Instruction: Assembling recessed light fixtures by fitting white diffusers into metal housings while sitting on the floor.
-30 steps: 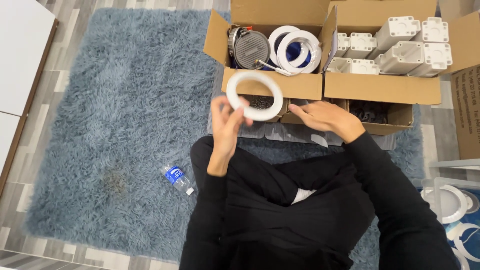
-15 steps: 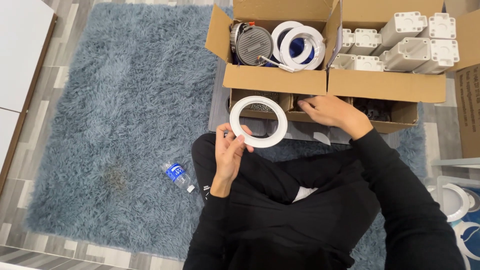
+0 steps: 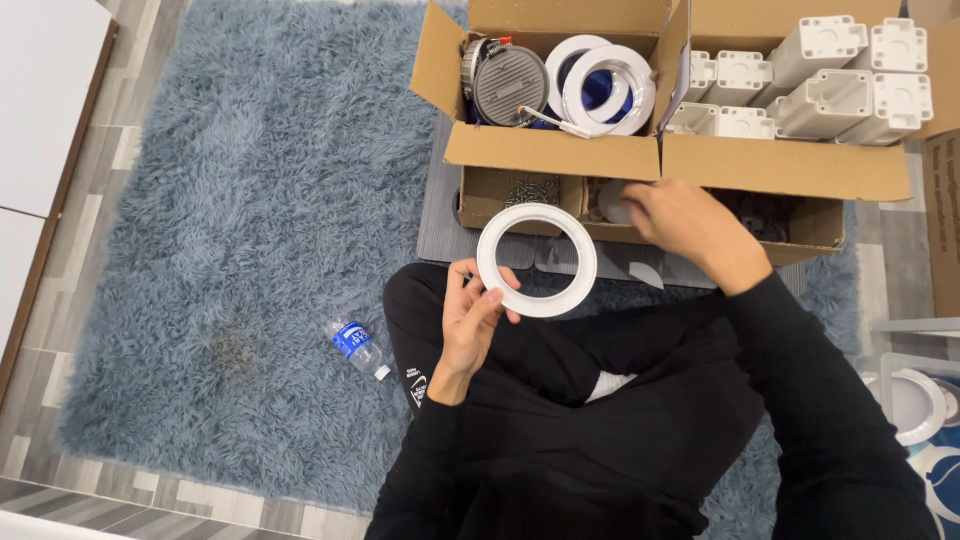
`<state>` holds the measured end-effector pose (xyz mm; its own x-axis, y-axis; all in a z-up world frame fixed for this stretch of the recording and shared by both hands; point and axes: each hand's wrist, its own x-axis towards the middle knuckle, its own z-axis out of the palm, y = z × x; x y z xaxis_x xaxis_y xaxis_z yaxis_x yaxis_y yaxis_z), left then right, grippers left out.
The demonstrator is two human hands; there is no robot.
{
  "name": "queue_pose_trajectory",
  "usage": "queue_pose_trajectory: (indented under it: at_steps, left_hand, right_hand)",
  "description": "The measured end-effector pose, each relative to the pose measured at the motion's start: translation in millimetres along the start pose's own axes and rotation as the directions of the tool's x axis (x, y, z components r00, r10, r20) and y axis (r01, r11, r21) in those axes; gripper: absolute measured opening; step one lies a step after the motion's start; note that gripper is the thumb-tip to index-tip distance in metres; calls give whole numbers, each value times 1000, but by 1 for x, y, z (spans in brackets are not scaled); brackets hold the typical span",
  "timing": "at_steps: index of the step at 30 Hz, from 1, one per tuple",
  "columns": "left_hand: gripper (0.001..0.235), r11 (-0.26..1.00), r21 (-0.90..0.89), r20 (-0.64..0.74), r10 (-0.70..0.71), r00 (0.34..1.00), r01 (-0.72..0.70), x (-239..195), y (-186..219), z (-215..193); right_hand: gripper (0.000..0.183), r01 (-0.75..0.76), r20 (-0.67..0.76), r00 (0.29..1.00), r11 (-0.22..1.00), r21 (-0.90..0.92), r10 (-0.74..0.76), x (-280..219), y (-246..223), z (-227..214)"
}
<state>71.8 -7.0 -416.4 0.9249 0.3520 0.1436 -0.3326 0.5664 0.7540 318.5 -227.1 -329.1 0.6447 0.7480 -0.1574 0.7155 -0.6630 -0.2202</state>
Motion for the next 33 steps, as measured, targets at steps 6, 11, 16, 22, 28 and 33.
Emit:
queue_pose_trajectory:
  at_steps: [6, 11, 16, 22, 28, 33]
  left_hand:
    - [33, 990, 141, 33, 22, 999, -26, 27, 12, 33]
    - [30, 967, 245, 82, 46, 996, -65, 63, 7, 54]
    - [32, 954, 299, 92, 8, 996, -35, 99, -11, 55]
    - [36, 937, 349, 99, -47, 994, 9, 117, -30, 47]
    - [65, 884, 467, 76, -60, 995, 18, 113, -22, 63]
    - [68, 787, 616, 88, -27, 996, -34, 99, -19, 63]
  right_hand:
    - [30, 202, -342, 904, 961, -187, -256, -55, 0, -14]
    - [39, 241, -567, 776, 960, -142, -278, -82, 3, -6]
    - [31, 287, -665, 611, 903, -319, -429, -76, 7, 3]
    - [32, 382, -649, 565, 859, -342, -510, -79, 16, 7]
    - [23, 321, -714, 468, 852, -413, -522, -82, 23, 13]
    - [26, 410, -732, 456, 849, -332, -506, -77, 12, 12]
